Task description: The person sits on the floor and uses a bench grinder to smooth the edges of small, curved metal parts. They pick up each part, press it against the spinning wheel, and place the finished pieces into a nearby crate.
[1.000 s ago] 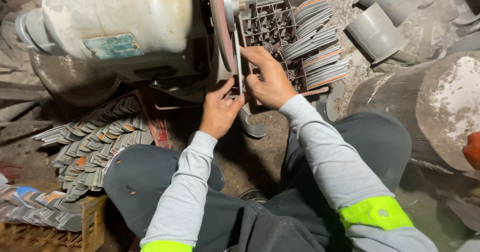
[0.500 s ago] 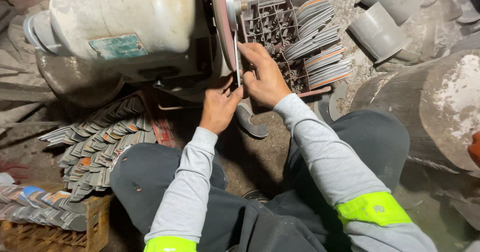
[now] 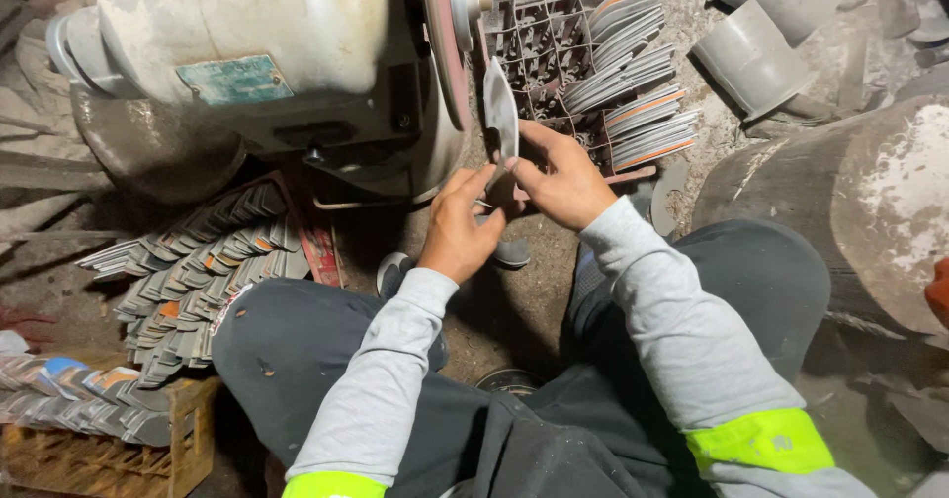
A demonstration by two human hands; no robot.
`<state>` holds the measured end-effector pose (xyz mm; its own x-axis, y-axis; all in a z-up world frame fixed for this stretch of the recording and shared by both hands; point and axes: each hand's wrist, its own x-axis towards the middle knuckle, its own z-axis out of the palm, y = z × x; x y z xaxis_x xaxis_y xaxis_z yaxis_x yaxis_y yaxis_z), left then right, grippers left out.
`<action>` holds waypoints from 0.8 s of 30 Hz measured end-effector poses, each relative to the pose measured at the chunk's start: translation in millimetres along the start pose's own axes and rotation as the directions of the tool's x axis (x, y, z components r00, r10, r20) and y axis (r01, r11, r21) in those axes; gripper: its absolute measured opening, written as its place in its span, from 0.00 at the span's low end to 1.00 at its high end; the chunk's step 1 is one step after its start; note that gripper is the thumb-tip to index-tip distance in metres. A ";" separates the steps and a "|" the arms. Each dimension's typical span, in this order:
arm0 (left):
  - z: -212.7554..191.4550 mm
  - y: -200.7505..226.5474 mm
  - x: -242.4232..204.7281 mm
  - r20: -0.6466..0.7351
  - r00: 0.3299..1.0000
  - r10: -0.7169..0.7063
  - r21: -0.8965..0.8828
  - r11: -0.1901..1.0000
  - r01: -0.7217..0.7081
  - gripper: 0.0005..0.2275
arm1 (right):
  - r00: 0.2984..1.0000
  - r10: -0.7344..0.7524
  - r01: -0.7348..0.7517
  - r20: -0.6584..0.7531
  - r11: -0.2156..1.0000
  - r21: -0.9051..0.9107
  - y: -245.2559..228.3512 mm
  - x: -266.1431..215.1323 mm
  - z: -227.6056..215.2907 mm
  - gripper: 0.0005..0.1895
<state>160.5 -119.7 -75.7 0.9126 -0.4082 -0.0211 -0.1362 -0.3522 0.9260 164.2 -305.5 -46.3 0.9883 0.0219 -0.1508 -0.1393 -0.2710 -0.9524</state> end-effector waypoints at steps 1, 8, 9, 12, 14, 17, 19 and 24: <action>1.8 4.8 -1.9 -0.003 0.999 0.051 0.062 0.997 -0.050 0.22 | 0.998 0.044 -0.046 -0.044 0.997 -0.060 0.6 -4.8 -0.3 0.22; 3.0 25.2 -11.3 0.090 0.993 0.075 0.176 0.980 -0.090 0.23 | 0.998 -0.002 0.018 -0.065 0.969 0.248 11.8 -8.2 -11.2 0.18; 0.8 30.9 -13.0 0.089 0.991 0.101 0.209 0.971 -0.117 0.22 | 0.996 0.004 0.015 -0.084 0.974 0.227 13.3 -8.6 -15.1 0.17; -9.4 65.2 -23.6 0.152 0.966 0.210 0.227 0.943 -0.241 0.18 | 0.989 0.012 0.012 -0.148 0.987 0.163 14.5 -10.6 -29.2 0.15; -18.1 99.4 -35.7 0.275 0.920 0.280 0.018 0.955 -0.297 0.16 | 0.978 -0.001 0.027 -0.209 0.992 0.121 11.9 -9.2 -39.0 0.16; -23.8 150.2 -68.5 0.483 0.731 0.482 -0.525 0.828 -0.199 0.13 | 0.958 0.038 -0.024 -0.285 0.998 0.053 9.7 -9.0 -53.1 0.13; -24.4 171.4 -78.8 0.541 0.610 0.579 -0.646 0.751 -0.140 0.13 | 0.957 0.015 -0.001 -0.289 0.999 0.046 9.6 -9.7 -58.9 0.13; -27.6 185.8 -81.1 0.398 0.685 0.610 -0.522 0.765 -0.378 0.14 | 0.960 -0.039 0.053 -0.279 0.998 0.044 12.4 -8.4 -52.0 0.11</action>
<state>71.8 -128.7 108.5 0.3885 -0.8298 0.4005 -0.2478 0.3246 0.9128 157.3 -359.1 -43.0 0.9710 -0.2368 -0.0342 -0.0896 -0.2272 -0.9697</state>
